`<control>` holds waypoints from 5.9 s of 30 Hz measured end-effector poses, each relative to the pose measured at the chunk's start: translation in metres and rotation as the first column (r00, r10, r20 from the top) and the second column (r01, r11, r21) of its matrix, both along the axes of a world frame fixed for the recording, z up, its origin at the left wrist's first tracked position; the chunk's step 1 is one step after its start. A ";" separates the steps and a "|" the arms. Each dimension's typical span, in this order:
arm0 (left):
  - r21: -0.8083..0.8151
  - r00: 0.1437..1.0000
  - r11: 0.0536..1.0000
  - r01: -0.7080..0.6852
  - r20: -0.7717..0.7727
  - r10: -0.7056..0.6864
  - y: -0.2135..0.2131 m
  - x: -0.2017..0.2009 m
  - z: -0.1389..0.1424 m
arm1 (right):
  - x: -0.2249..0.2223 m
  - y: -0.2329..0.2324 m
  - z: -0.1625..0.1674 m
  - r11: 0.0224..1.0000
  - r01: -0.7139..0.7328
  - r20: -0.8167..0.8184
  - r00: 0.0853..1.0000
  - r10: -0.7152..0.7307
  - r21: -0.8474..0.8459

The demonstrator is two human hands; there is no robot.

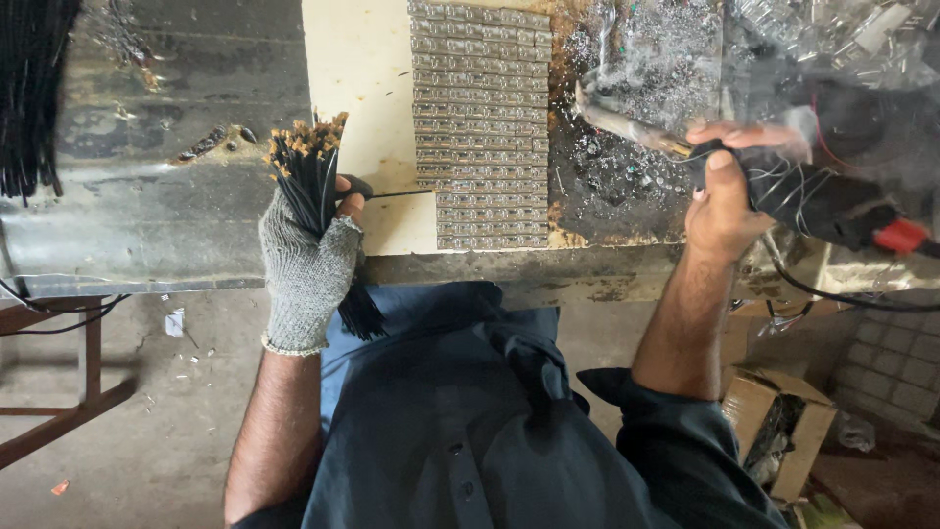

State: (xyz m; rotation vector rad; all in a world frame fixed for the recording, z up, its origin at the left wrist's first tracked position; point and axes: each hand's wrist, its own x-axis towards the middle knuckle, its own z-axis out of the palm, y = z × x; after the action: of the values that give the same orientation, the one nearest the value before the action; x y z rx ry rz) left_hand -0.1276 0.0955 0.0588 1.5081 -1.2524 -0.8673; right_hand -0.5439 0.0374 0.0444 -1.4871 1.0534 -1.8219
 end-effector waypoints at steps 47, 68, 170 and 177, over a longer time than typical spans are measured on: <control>0.059 0.999 0.998 -0.013 -0.045 0.016 0.001 0.000 0.000 | -0.002 -0.001 -0.004 0.998 0.007 0.023 1.000 -0.006 -0.059; 0.021 0.997 1.000 -0.007 -0.071 0.009 0.003 0.004 0.001 | -0.018 -0.008 -0.013 0.991 0.053 0.116 0.992 -0.039 -0.120; -0.009 0.982 0.995 0.103 0.158 -0.100 0.034 0.004 -0.008 | 0.097 0.115 -0.011 0.972 -0.150 0.204 0.973 0.112 0.181; 0.004 0.959 0.994 0.105 0.263 -0.102 0.034 0.003 -0.015 | 0.098 0.120 -0.008 0.945 -0.256 0.188 0.957 0.219 0.204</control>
State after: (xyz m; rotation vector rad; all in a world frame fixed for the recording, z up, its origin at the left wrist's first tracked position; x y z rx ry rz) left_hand -0.1248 0.1298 0.0436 1.5988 -1.5381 -0.7425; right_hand -0.4460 0.1579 0.0360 -1.2478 0.9224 -1.5673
